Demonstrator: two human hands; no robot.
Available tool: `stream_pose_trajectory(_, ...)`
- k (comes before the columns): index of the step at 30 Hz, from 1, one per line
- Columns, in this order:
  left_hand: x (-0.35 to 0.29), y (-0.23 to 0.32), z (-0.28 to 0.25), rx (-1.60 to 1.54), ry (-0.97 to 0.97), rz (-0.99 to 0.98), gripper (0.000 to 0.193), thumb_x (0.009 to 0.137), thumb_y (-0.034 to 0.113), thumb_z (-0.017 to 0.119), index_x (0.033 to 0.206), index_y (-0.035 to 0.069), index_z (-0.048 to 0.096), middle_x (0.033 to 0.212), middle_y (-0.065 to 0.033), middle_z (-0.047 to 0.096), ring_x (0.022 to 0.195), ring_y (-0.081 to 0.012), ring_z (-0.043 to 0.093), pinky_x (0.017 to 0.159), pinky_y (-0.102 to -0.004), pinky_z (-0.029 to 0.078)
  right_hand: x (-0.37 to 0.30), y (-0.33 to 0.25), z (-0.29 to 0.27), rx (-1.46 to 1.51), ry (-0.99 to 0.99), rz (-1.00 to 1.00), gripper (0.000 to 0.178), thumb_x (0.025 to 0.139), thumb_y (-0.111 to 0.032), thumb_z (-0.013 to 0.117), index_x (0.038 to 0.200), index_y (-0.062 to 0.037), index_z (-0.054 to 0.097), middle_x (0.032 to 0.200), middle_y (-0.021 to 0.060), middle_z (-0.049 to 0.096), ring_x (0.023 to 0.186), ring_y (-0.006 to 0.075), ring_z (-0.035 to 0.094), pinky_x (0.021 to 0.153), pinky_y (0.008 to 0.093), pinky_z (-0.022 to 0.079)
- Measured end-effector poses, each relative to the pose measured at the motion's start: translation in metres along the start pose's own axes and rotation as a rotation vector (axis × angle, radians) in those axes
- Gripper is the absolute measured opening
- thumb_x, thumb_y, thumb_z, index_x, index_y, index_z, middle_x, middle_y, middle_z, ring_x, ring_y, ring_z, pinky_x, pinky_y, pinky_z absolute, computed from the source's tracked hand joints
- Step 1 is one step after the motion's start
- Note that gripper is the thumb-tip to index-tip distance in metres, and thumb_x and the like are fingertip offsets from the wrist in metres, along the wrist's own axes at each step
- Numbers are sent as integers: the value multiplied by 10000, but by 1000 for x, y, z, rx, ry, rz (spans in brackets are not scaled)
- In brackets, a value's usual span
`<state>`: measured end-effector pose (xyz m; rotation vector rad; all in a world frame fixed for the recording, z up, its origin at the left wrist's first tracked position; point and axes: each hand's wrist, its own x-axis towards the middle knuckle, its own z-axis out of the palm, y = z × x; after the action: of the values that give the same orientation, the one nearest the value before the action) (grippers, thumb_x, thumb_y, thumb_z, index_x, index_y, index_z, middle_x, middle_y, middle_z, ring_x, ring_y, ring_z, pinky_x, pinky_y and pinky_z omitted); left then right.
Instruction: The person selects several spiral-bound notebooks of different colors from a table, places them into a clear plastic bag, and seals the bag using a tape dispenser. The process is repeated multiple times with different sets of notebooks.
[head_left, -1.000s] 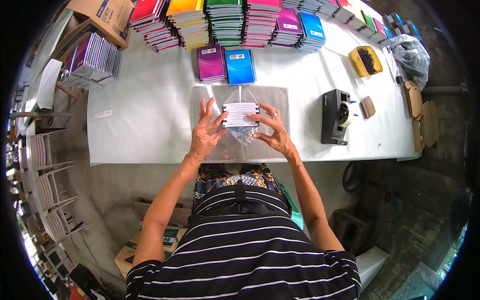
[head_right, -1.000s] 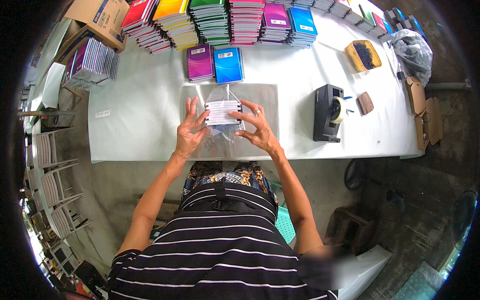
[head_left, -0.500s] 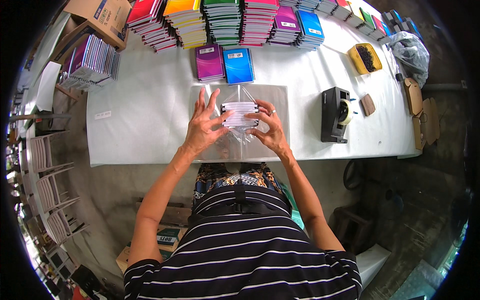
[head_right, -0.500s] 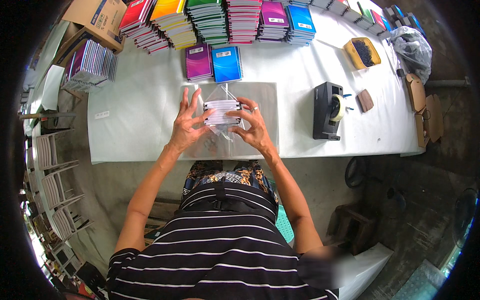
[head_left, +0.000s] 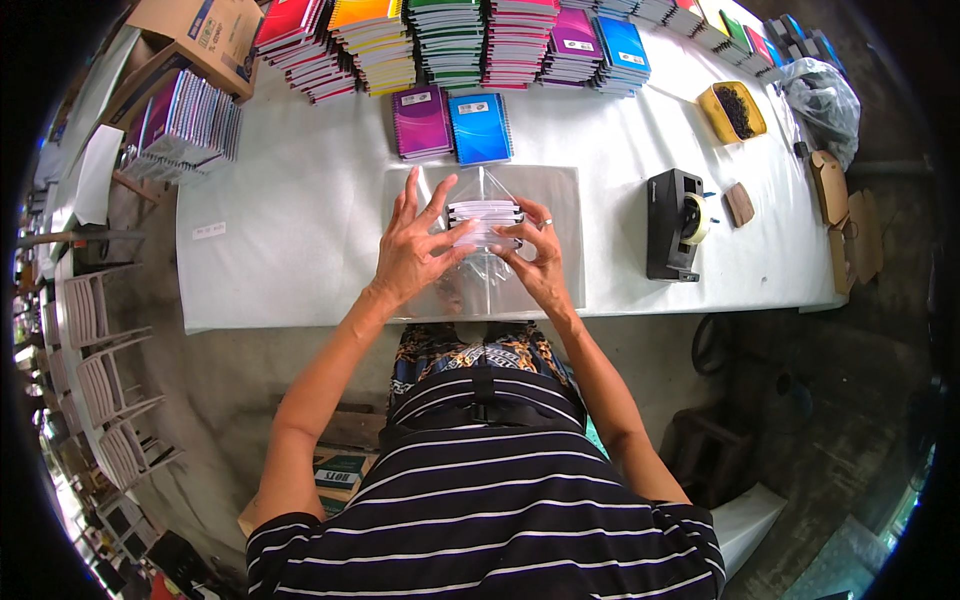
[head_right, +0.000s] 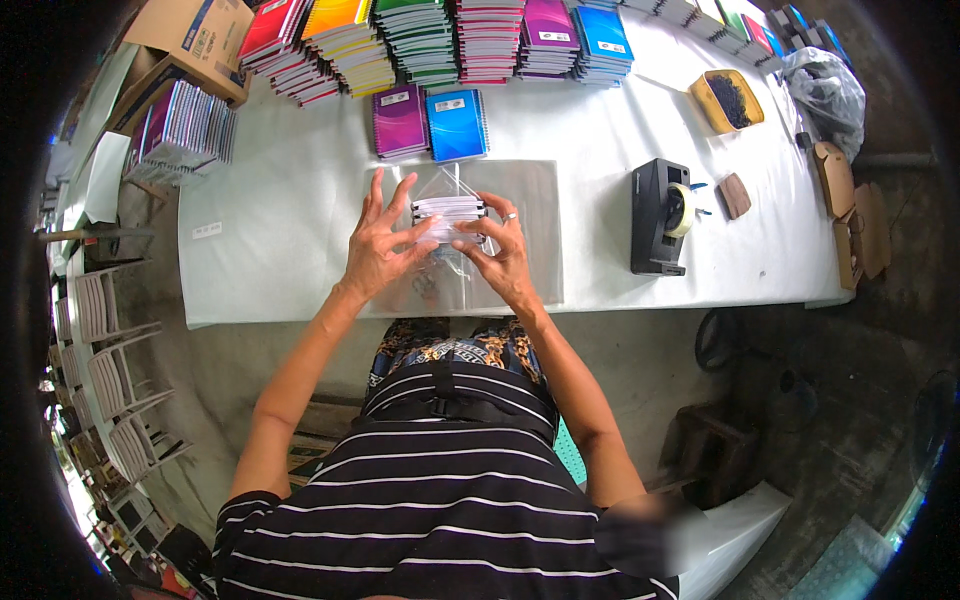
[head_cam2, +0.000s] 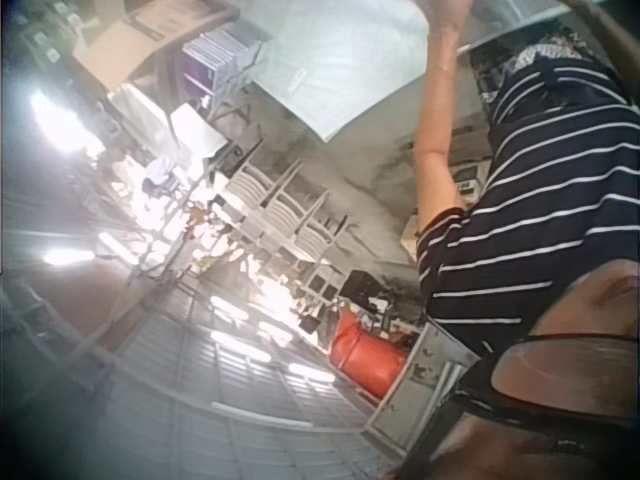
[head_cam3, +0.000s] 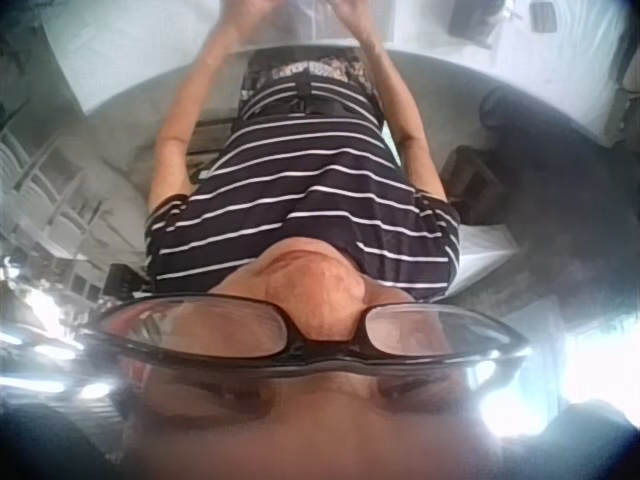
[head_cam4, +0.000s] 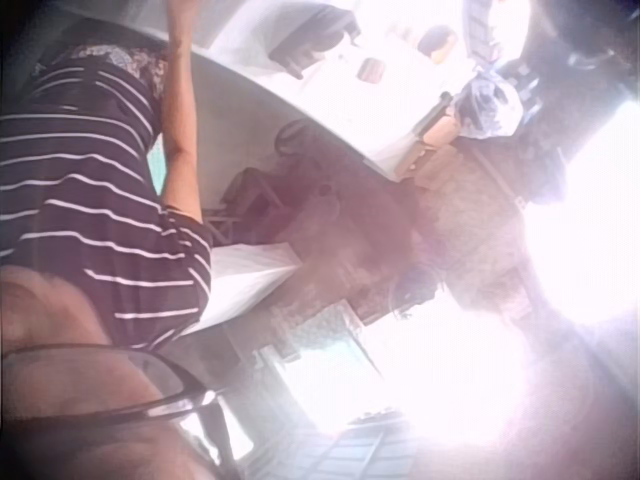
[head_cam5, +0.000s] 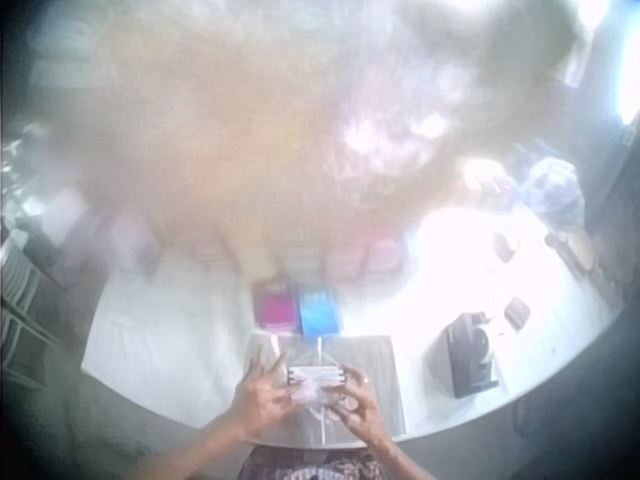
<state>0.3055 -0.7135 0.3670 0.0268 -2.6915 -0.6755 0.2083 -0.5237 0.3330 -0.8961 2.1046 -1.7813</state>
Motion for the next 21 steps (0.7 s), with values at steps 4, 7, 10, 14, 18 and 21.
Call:
stream_pose_trajectory(4, 10, -8, -6, 37, -79, 76, 277, 770, 431, 723, 1034, 349, 747, 1470, 122, 437, 1450, -355, 193, 1148, -501, 290, 9, -7, -14, -65, -63, 35, 186, 778, -196, 791, 920, -86, 741, 1254, 129, 534, 1145, 263, 527, 900, 390, 475)
stream_pose_trajectory(7, 22, -15, -8, 18, -133, 124, 283, 760, 452, 720, 1028, 364, 745, 1451, 146, 455, 1454, -345, 185, 1157, -487, 287, 15, -7, -18, -162, -83, 10, 176, 778, -203, 791, 905, -89, 748, 1187, 107, 569, 1069, 241, 561, 892, 388, 457)
stream_pose_trajectory(10, 36, -15, -11, -35, -136, 168, 282, 768, 366, 743, 1047, 321, 745, 1445, 102, 475, 1466, -311, 168, 1158, -472, 293, 20, -12, -22, -306, -62, -60, 156, 767, -209, 794, 883, -115, 751, 1100, 78, 609, 1007, 233, 581, 917, 401, 412)
stream_pose_trajectory(14, 41, -38, 5, -360, -153, 110, 370, 750, 349, 765, 1116, 323, 715, 1431, 105, 488, 1458, -323, 188, 1182, -464, 248, 26, -18, -23, -372, -74, -83, 205, 745, -218, 802, 906, -117, 725, 1005, 49, 643, 975, 223, 595, 946, 402, 361)
stream_pose_trajectory(18, 49, -37, 12, -729, -226, -46, 412, 767, 255, 779, 1170, 245, 696, 1410, 49, 521, 1428, -275, 284, 1184, -417, 244, 26, -18, -22, -230, -4, 39, 311, 727, -236, 814, 973, -96, 685, 965, 19, 640, 977, 179, 579, 956, 398, 318)
stream_pose_trajectory(21, 62, -33, 12, -1066, -391, -299, 426, 746, 178, 783, 1163, 140, 700, 1396, -30, 540, 1382, -242, 380, 1156, -391, 269, 30, -14, -23, -53, 17, 132, 337, 736, -187, 804, 1016, -55, 671, 949, 41, 636, 942, 170, 580, 904, 356, 394)
